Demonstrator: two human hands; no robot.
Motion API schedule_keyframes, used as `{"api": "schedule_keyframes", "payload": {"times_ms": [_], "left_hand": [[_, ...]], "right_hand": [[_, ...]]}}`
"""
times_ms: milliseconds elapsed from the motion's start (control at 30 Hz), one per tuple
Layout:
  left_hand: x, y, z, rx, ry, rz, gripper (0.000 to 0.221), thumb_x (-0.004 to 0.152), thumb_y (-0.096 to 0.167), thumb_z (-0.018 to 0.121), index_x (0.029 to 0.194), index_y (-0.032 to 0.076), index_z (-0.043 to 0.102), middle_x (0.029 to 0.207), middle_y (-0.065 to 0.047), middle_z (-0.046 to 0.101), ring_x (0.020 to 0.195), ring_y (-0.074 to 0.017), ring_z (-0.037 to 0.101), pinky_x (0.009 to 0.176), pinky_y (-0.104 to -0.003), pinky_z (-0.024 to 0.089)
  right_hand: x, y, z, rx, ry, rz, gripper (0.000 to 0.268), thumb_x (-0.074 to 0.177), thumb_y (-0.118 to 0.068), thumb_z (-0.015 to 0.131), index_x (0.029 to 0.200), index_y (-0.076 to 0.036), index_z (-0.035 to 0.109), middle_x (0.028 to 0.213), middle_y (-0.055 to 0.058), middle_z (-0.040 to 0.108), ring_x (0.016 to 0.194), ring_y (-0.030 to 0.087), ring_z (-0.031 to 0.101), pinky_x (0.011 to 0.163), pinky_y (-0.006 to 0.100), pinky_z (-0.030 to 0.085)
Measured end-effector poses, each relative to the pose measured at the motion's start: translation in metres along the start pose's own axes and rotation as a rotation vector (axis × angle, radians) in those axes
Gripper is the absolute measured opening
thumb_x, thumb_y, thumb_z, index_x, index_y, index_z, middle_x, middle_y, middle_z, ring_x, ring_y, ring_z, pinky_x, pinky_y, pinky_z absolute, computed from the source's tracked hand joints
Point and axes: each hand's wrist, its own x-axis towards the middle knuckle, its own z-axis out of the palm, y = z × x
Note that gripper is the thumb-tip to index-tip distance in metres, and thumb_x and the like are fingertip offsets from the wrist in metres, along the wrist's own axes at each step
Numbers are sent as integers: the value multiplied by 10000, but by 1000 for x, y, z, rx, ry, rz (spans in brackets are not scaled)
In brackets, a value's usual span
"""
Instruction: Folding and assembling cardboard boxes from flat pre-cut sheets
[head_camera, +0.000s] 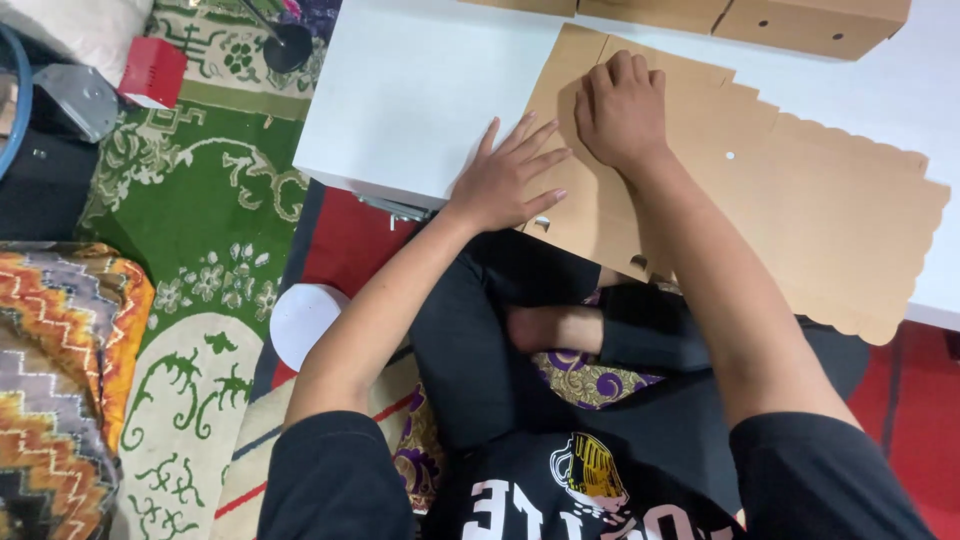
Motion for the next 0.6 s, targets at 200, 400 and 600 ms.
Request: {"api": "schedule_keyframes", "payload": {"times_ms": [200, 400, 600], "left_hand": [[-13, -2, 24, -64, 316, 148, 304, 1046, 347, 584, 1222, 151, 734, 1433, -43, 623, 1433, -243, 468, 1210, -552, 194], [-46, 42, 27, 56, 645, 154, 182, 1030, 160, 582, 1087, 68, 727, 1192, -71, 734, 1171, -241, 675, 1005, -398, 467], [-62, 66, 10, 79, 674, 66, 224, 1064, 169, 521, 1020, 51, 707, 1047, -75, 715, 1009, -267, 673, 935, -391, 476]], "right_hand": [[1, 0, 1, 61, -103, 60, 263, 1060, -288, 540, 1065, -56, 665, 1084, 132, 572, 937, 338, 533, 737, 460, 383], [-1, 4, 5, 81, -60, 48, 230, 1022, -278, 571, 1029, -62, 647, 1066, 136, 562, 914, 363, 513, 705, 481, 394], [1, 4, 6, 128, -32, 36, 201, 992, -248, 581, 1012, -52, 619, 1066, 134, 545, 902, 360, 501, 681, 474, 379]]}}
